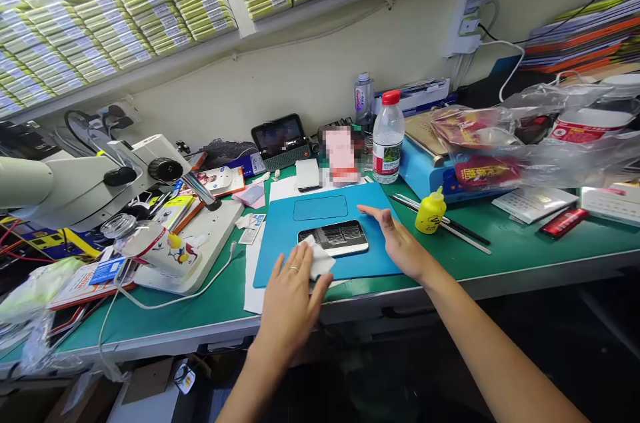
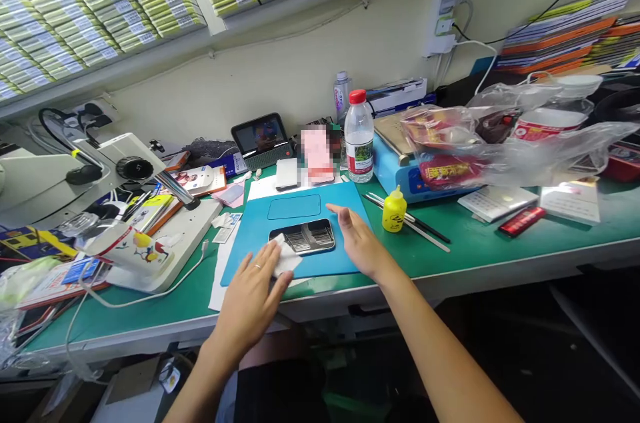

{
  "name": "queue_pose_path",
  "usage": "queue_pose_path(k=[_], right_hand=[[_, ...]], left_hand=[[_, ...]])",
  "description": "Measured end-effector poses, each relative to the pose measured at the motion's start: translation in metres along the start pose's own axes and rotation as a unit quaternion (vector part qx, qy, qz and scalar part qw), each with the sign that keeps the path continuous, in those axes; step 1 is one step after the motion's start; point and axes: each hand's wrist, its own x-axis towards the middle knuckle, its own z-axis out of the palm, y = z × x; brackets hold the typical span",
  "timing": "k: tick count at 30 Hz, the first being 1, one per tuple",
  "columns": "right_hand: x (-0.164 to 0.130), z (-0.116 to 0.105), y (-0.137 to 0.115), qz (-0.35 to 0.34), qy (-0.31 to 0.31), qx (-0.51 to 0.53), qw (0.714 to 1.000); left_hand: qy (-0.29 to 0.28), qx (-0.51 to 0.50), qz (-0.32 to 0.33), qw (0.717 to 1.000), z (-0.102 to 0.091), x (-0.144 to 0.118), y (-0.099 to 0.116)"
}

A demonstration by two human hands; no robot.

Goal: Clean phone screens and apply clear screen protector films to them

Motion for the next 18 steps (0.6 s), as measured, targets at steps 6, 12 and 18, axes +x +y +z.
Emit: queue_pose_path(k=[6,12,18], right_hand=[[-0.003,0.003,-0.008,0.020,0.005,0.001,1.000],[0.000,0.000,-0.005,0.009,-0.021,-0.017,1.000],[0.004,0.001,0.001,-0.002,-0.018,-0.029,0.999]], left_hand=[[-0.010,0.006,-0.032,0.999,0.003,0.016,-0.010],[0.001,-0.003,-0.031,1.000,0.005,0.040,0.001],[0.016,-0.019,0.001,1.000,0.011,0.057,0.031]])
